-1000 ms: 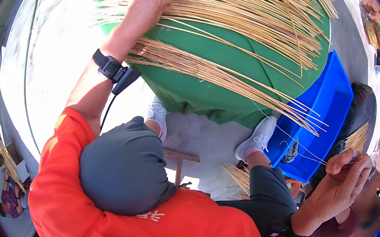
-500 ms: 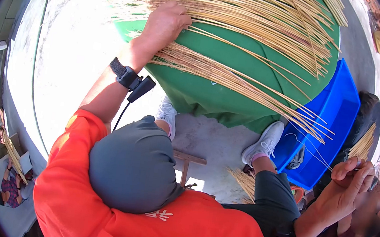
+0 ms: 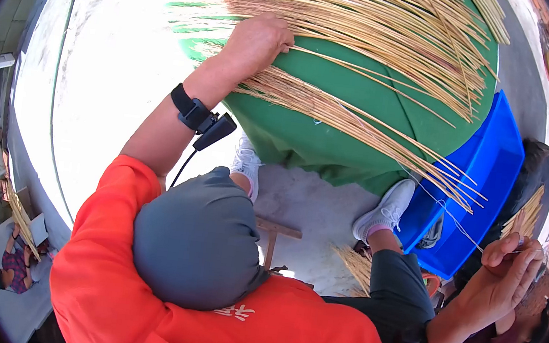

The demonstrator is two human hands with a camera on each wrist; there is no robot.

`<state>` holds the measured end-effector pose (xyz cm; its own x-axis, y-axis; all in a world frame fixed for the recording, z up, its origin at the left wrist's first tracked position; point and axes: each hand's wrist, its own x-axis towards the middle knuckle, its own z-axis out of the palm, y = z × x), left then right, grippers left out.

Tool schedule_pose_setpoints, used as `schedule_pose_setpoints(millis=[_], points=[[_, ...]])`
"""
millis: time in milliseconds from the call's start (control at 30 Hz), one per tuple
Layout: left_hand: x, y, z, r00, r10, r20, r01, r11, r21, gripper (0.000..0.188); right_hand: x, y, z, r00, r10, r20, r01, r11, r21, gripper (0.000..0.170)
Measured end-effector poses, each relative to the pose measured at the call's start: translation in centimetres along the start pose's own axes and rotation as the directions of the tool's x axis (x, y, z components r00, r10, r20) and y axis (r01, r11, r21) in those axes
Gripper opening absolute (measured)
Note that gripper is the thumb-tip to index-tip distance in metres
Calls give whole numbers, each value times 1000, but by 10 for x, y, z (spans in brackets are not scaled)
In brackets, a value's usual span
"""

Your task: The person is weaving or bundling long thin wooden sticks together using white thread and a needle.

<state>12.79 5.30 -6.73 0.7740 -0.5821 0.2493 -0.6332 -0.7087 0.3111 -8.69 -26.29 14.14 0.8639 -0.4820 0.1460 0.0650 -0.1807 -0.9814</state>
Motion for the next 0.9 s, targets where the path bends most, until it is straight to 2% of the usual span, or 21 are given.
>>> schedule_pose_setpoints(millis=[100, 167, 333, 400, 467, 533, 567, 633, 767, 833, 900], points=[[-8, -1, 5, 1000, -1, 6, 2, 1000, -24, 10, -1, 1, -2, 1000, -12, -11, 11, 1000, -22, 12], [-12, -7, -2, 996, -35, -78, 27, 995, -95, 13, -1, 1, -3, 1000, 9, -19, -9, 1000, -19, 12], [-20, -30, -20, 989, -123, -82, 127, 991, 44, 15, -1, 0, 2, 998, -9, -61, 6, 999, -45, 14], [-23, -39, -18, 985, -130, -117, 135, 990, 40, 16, -1, 1, -1, 1000, -23, -8, 23, 1000, -8, 15], [-25, -40, -18, 978, -141, -152, 148, 988, 36, 16, -1, 2, 0, 999, -15, -31, 14, 1000, -21, 15], [-26, -39, -23, 964, -213, -158, 207, 977, -56, 16, -2, 2, 1, 999, -8, -48, 7, 1000, -31, 15], [-25, -40, -25, 963, -215, -160, 209, 976, -54, 16, -1, 2, 3, 998, -10, -62, 8, 999, -36, 15], [-25, -42, -29, 983, -166, -73, 167, 986, -2, 15, 0, 2, 4, 997, -14, -76, 11, 999, -42, 15], [-26, -45, -27, 980, -166, -106, 165, 986, -21, 13, -2, 2, 4, 997, -9, -81, 5, 999, -49, 15], [-25, -56, -26, 983, -111, -148, 119, 992, 45, 12, -2, 1, 1, 995, -2, -97, -3, 998, -58, 16], [-26, -60, -26, 982, -116, -146, 121, 992, 25, 11, -1, -1, -8, 988, 32, 151, -35, 999, 22, 14]])
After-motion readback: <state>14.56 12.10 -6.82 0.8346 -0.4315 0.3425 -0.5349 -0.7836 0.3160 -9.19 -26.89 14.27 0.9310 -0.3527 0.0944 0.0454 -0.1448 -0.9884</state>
